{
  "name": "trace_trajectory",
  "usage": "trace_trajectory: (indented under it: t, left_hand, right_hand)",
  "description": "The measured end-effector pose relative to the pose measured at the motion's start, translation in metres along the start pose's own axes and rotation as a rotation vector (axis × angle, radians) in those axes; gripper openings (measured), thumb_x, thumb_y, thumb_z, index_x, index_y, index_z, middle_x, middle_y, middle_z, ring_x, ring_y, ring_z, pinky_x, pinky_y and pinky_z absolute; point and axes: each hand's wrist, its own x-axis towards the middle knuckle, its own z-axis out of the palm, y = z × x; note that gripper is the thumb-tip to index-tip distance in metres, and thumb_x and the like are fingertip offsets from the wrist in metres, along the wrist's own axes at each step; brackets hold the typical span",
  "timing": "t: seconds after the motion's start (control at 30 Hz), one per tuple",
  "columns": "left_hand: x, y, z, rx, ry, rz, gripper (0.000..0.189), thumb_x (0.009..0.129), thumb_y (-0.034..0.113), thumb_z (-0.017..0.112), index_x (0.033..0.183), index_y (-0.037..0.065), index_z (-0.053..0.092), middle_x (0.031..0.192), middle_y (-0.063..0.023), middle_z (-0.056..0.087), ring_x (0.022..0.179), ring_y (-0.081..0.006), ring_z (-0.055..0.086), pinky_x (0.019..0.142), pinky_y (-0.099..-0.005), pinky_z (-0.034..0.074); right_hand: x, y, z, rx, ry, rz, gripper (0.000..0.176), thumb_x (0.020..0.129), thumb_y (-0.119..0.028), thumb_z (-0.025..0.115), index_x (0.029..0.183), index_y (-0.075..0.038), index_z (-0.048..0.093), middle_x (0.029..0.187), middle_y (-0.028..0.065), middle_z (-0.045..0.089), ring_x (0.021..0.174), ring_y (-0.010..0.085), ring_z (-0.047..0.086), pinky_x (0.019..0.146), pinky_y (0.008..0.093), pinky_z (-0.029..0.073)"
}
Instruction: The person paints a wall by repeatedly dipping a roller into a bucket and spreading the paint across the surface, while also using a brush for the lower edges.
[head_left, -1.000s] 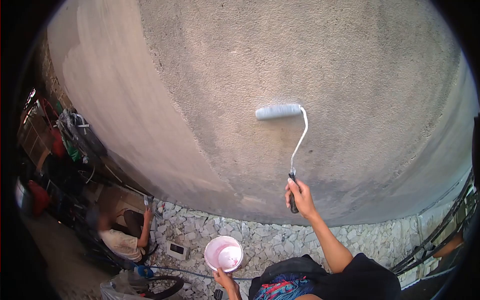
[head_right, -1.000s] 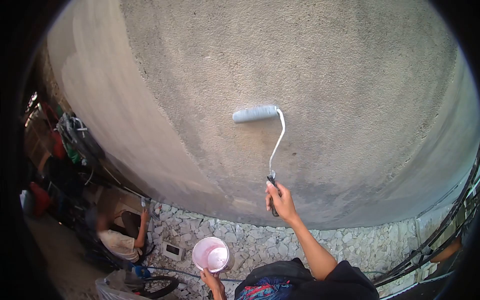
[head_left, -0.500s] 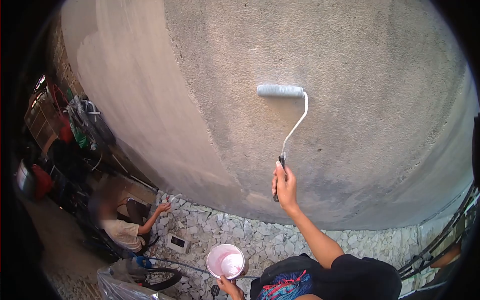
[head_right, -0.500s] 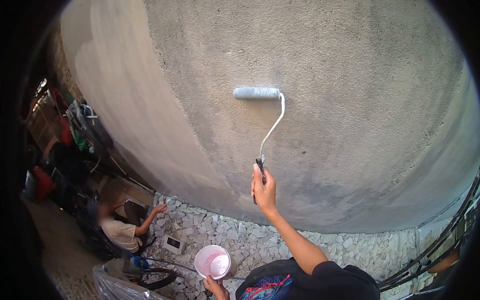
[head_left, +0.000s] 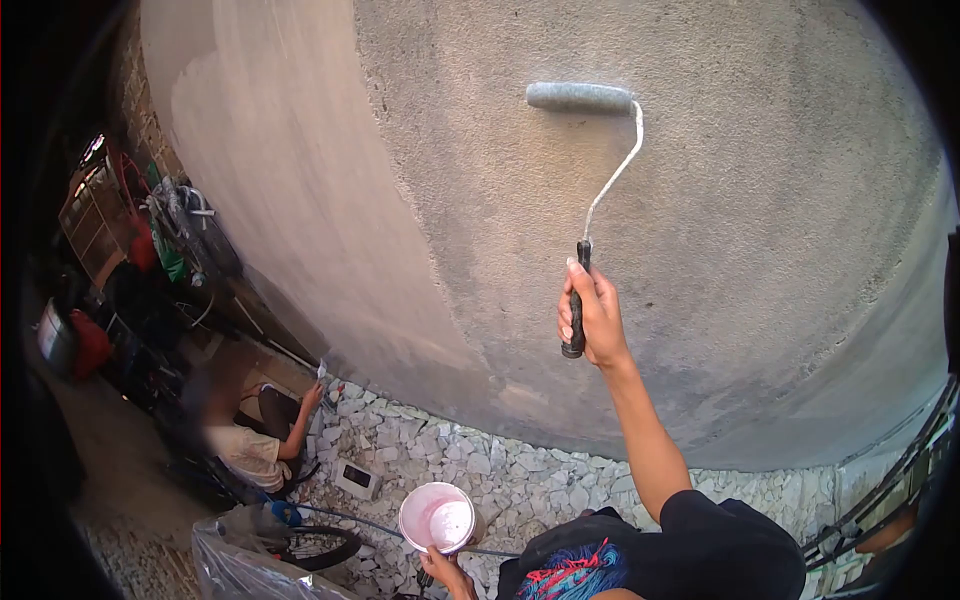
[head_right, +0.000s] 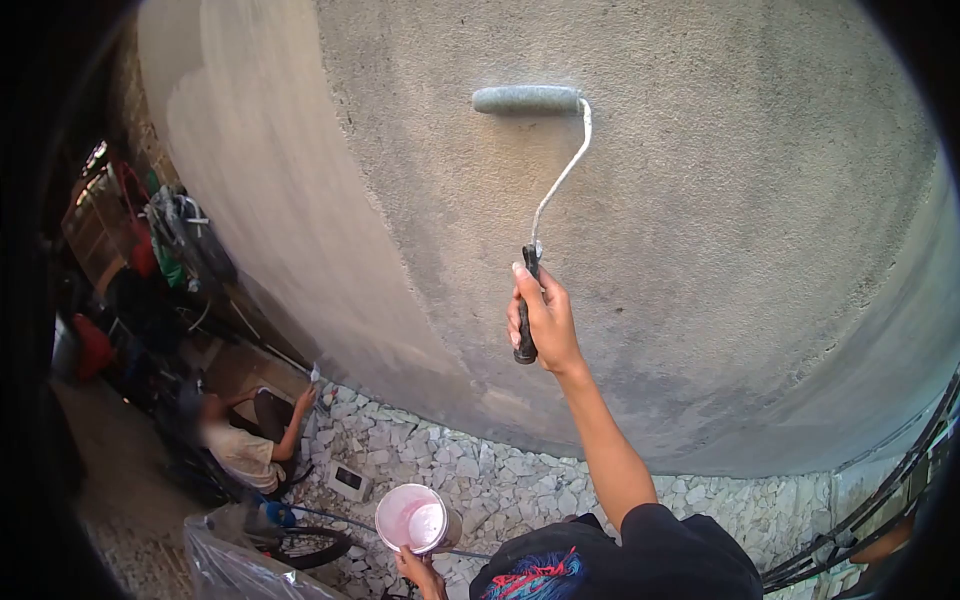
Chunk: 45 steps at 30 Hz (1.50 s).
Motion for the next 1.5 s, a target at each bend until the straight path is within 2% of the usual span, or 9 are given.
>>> trace_trajectory:
  t: [0.2, 0.3, 0.5, 0.6, 0.83, 1.0, 1.13, 1.3, 1.5]
  left_hand:
    - [-0.012, -0.006, 0.01, -0.041, 0.015, 0.015, 0.017, 0.09, 0.019, 0.05, 0.103, 0.008, 0.045, 0.095, -0.0072, 0.057, 0.079, -0.0168, 0.06, 0.064, -0.0312, 0.053]
    - [-0.024, -0.007, 0.019, -0.045, 0.042, 0.021, 0.016, 0.089, 0.016, 0.051, 0.098, 0.011, 0.04, 0.094, -0.0073, 0.056, 0.08, -0.0167, 0.059, 0.064, -0.0316, 0.053]
    - [-0.051, -0.003, 0.03, -0.043, 0.089, 0.006, 0.015, 0.088, 0.015, 0.05, 0.097, 0.01, 0.039, 0.098, -0.0074, 0.053, 0.085, -0.0165, 0.058, 0.066, -0.0336, 0.054]
    - [-0.056, -0.008, 0.034, -0.068, 0.085, 0.048, 0.023, 0.086, 0.013, 0.051, 0.106, 0.006, 0.041, 0.103, -0.0113, 0.055, 0.088, -0.0197, 0.059, 0.068, -0.0359, 0.054]
    - [-0.064, -0.001, 0.047, -0.166, 0.162, 0.101, 0.024, 0.086, 0.016, 0.051, 0.107, 0.007, 0.042, 0.104, -0.0113, 0.056, 0.089, -0.0206, 0.061, 0.068, -0.0348, 0.053]
    - [-0.034, 0.028, 0.075, -0.116, 0.09, 0.061, 0.024, 0.086, 0.017, 0.051, 0.106, 0.008, 0.043, 0.103, -0.0102, 0.056, 0.087, -0.0195, 0.06, 0.068, -0.0334, 0.052]
    - [0.037, 0.039, 0.096, -0.048, -0.016, 0.054, 0.021, 0.086, 0.017, 0.051, 0.102, 0.008, 0.042, 0.1, -0.0088, 0.054, 0.087, -0.0175, 0.058, 0.067, -0.0326, 0.05]
    - [0.122, 0.072, 0.15, -0.08, -0.268, 0.017, 0.017, 0.087, 0.015, 0.052, 0.099, 0.007, 0.043, 0.101, -0.0081, 0.053, 0.089, -0.0187, 0.056, 0.072, -0.0354, 0.053]
    - [0.208, 0.144, 0.17, 0.009, -0.474, -0.001, 0.015, 0.087, 0.014, 0.053, 0.096, 0.006, 0.044, 0.099, -0.0068, 0.053, 0.088, -0.0168, 0.056, 0.071, -0.0332, 0.05]
  right_hand:
    - [-0.049, 0.062, -0.042, -0.071, -0.109, 0.37, 0.034, 0.096, -0.033, 0.053, 0.078, -0.006, 0.046, 0.051, 0.0025, 0.047, 0.035, 0.0091, 0.043, 0.034, 0.0237, 0.034]
    - [-0.063, 0.091, -0.044, -0.135, -0.102, 0.434, 0.034, 0.096, -0.034, 0.054, 0.078, -0.006, 0.046, 0.05, 0.0015, 0.046, 0.035, 0.0085, 0.042, 0.034, 0.0236, 0.033]
    - [-0.027, 0.095, 0.009, -0.031, -0.08, 0.325, 0.033, 0.096, -0.033, 0.055, 0.079, -0.006, 0.048, 0.053, -0.0003, 0.045, 0.037, 0.0066, 0.042, 0.035, 0.0226, 0.032]
    - [-0.012, 0.095, 0.042, 0.05, -0.088, 0.231, 0.031, 0.096, -0.031, 0.056, 0.079, -0.006, 0.046, 0.054, 0.0007, 0.045, 0.036, 0.0078, 0.042, 0.034, 0.0235, 0.033]
    - [-0.022, 0.103, 0.026, 0.123, -0.031, 0.22, 0.028, 0.096, -0.024, 0.055, 0.077, -0.007, 0.044, 0.053, 0.0011, 0.044, 0.036, 0.0089, 0.042, 0.035, 0.0249, 0.035]
    - [-0.015, 0.096, 0.016, 0.084, -0.036, 0.27, 0.027, 0.097, -0.027, 0.054, 0.08, -0.007, 0.046, 0.053, -0.0002, 0.044, 0.038, 0.007, 0.042, 0.037, 0.0233, 0.035]
    - [0.006, 0.073, 0.032, 0.105, -0.025, 0.221, 0.029, 0.098, -0.031, 0.05, 0.082, -0.007, 0.047, 0.053, -0.0001, 0.044, 0.038, 0.0069, 0.042, 0.036, 0.0228, 0.035]
    - [0.039, 0.053, 0.063, -0.069, 0.07, -0.003, 0.038, 0.1, -0.04, 0.043, 0.081, -0.006, 0.045, 0.052, 0.0001, 0.043, 0.037, 0.0067, 0.042, 0.037, 0.0221, 0.035]
    - [0.065, 0.108, 0.092, -0.259, 0.223, -0.144, 0.049, 0.099, -0.05, 0.034, 0.077, -0.006, 0.041, 0.052, 0.001, 0.04, 0.038, 0.0072, 0.038, 0.037, 0.0225, 0.035]
